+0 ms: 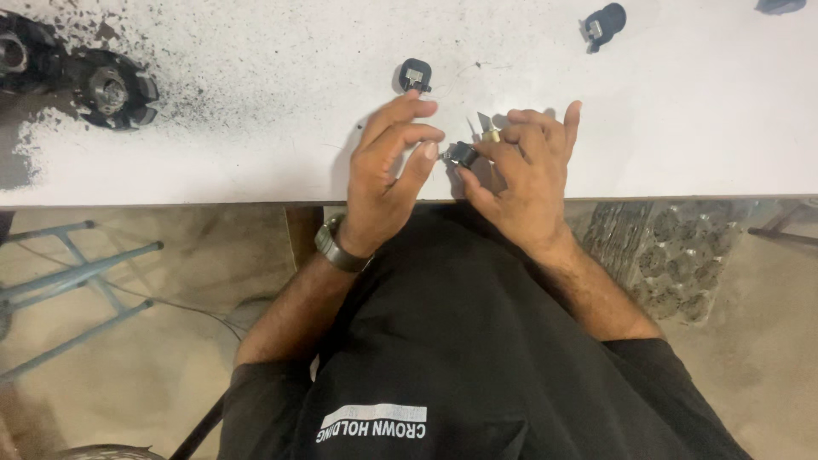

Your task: The person sits at a white workbench and assembles small black plastic electrical components, fitting pieces together by hand and using a small blade to trim or adjust parts. They work through a pile of components one at a time, setting finished assemblies aside on the bench.

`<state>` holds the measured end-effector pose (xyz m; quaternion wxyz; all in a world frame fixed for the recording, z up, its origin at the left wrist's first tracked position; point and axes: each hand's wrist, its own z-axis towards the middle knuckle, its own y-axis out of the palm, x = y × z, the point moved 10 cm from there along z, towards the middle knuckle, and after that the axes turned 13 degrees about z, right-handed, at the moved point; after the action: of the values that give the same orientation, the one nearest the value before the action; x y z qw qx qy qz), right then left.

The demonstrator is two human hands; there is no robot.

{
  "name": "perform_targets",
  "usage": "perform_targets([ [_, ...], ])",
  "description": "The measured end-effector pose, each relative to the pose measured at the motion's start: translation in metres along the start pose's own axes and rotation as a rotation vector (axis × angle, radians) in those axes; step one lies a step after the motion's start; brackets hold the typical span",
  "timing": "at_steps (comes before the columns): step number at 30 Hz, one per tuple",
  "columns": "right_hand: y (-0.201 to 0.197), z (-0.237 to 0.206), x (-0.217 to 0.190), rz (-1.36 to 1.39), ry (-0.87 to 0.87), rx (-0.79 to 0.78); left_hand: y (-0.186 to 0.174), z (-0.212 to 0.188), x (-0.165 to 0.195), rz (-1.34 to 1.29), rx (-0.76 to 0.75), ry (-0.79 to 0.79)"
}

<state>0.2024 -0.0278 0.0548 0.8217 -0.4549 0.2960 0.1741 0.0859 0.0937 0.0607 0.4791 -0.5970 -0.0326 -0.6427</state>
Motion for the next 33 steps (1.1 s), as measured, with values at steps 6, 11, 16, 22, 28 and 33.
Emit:
perform_targets([
  [6, 0.000, -0.001, -0.004, 0.023, -0.043, 0.015, 0.006, -0.002, 0.020, 0.283, -0.022, 0.126],
  [11, -0.003, -0.002, 0.001, 0.027, -0.019, 0.034, 0.001, -0.007, 0.021, 0.326, 0.043, 0.166],
  [16, -0.002, -0.004, 0.002, 0.059, -0.029, 0.049, 0.009, -0.019, 0.036, 0.606, 0.015, 0.360],
  [22, 0.003, -0.003, -0.003, 0.054, -0.079, -0.049, 0.010, -0.011, 0.046, 0.529, -0.025, 0.363],
  [28, 0.001, -0.003, -0.004, 0.053, -0.073, -0.035, -0.001, 0.000, 0.012, 0.214, -0.101, -0.058],
  [33, -0.001, -0.006, 0.000, 0.052, -0.036, -0.051, 0.001, -0.003, 0.017, 0.265, -0.074, -0.014],
])
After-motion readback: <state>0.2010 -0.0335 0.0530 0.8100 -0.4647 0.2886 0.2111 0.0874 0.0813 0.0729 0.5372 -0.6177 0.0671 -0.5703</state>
